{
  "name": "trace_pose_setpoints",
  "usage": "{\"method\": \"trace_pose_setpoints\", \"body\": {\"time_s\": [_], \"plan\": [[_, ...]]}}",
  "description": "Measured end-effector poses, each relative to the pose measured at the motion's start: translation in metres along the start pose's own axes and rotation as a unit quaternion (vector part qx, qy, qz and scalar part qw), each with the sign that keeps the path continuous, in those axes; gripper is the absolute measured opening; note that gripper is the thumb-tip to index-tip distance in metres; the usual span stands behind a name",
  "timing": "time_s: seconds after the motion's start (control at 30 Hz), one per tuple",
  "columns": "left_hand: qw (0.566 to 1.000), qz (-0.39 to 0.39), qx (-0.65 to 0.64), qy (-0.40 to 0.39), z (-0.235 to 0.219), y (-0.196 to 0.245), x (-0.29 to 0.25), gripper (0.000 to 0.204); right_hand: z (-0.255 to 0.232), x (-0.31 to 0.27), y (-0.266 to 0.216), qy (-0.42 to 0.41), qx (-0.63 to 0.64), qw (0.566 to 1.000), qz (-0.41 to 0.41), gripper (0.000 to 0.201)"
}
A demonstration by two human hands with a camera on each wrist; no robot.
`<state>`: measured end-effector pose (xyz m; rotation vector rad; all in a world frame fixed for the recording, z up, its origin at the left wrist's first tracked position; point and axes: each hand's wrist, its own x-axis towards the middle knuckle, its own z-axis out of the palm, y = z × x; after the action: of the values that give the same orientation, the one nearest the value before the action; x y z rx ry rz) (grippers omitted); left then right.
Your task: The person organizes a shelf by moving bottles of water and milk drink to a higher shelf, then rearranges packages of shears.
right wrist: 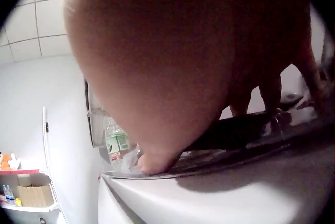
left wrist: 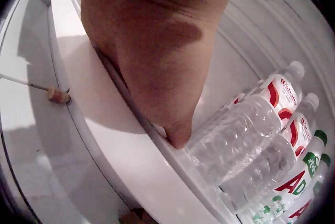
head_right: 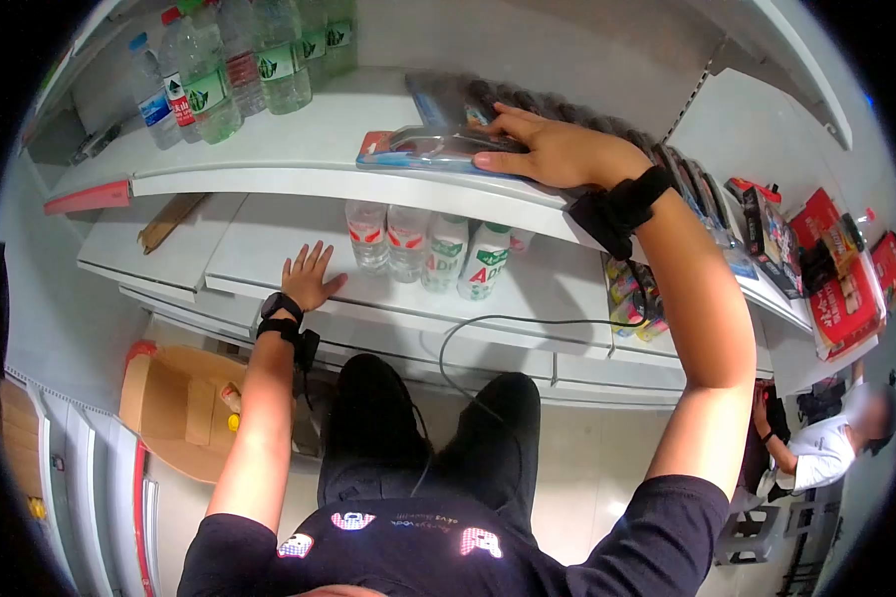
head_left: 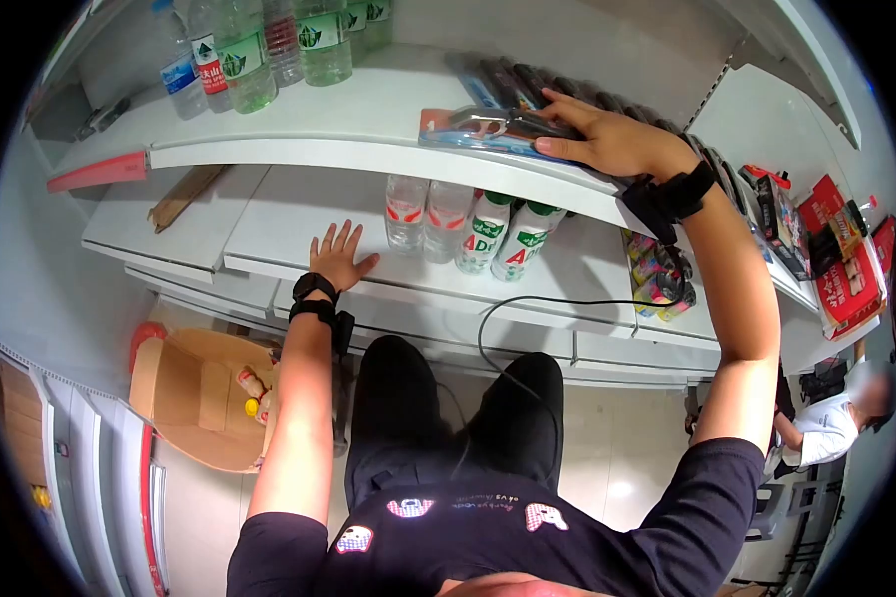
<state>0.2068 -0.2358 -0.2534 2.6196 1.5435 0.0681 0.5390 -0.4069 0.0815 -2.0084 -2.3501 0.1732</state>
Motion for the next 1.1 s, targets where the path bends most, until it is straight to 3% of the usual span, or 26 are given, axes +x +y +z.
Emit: {"method": "trace_pose_setpoints", "body": {"time_s": [0.17,0.23,0.33,0.4,0.53,0.63,0.73,0.8,0.83,0.9,0.93,1.0,1.03,1.1], "plan": [[1.000,0.003,0.004,0.007,0.004,-0.001,0.001,0.083,0.003,-0.008,0.002,0.034,-0.024,0.999,0.032,0.072],[1.000,0.004,0.010,0.015,0.002,0.000,0.001,0.083,-0.003,-0.011,-0.009,0.060,-0.022,0.998,0.017,0.068],[1.000,0.005,0.006,0.029,0.009,-0.002,0.003,0.083,-0.014,-0.010,-0.033,0.063,-0.125,0.990,-0.021,0.056],[1.000,0.006,0.001,0.030,0.005,-0.002,0.004,0.083,-0.011,-0.010,-0.040,0.107,-0.064,0.985,-0.119,0.044],[1.000,0.001,-0.001,0.020,0.002,0.001,0.001,0.083,-0.010,-0.013,-0.043,0.113,-0.047,0.987,-0.101,0.039],[1.000,0.000,-0.002,0.015,0.000,0.001,0.000,0.082,-0.028,-0.028,-0.049,0.143,0.046,0.986,-0.071,0.036],[1.000,-0.003,-0.002,0.015,-0.003,0.003,-0.002,0.081,-0.048,-0.036,-0.023,0.190,0.144,0.971,-0.034,0.034],[1.000,-0.004,-0.003,0.009,-0.005,0.004,-0.002,0.081,-0.068,-0.030,0.015,0.284,0.077,0.956,-0.017,0.039],[1.000,-0.006,-0.005,0.004,-0.005,0.004,-0.002,0.082,-0.073,-0.027,0.032,0.283,0.077,0.956,-0.014,0.039],[1.000,-0.002,-0.007,0.011,-0.003,0.003,-0.002,0.081,-0.072,-0.019,0.069,0.369,0.035,0.926,0.070,0.044],[1.000,-0.001,-0.009,0.021,-0.002,0.003,-0.003,0.081,-0.067,-0.015,0.088,0.367,0.033,0.927,0.073,0.044],[1.000,0.003,-0.016,0.020,-0.002,0.003,-0.004,0.081,-0.056,-0.008,0.113,0.375,-0.146,0.901,0.163,0.047],[1.000,0.003,-0.021,0.020,-0.004,0.003,-0.003,0.081,-0.054,-0.008,0.120,0.377,-0.149,0.899,0.162,0.047],[0.999,-0.001,-0.020,0.025,0.000,0.003,0.000,0.081,-0.055,-0.008,0.114,0.285,-0.143,0.921,0.222,0.044]]}}
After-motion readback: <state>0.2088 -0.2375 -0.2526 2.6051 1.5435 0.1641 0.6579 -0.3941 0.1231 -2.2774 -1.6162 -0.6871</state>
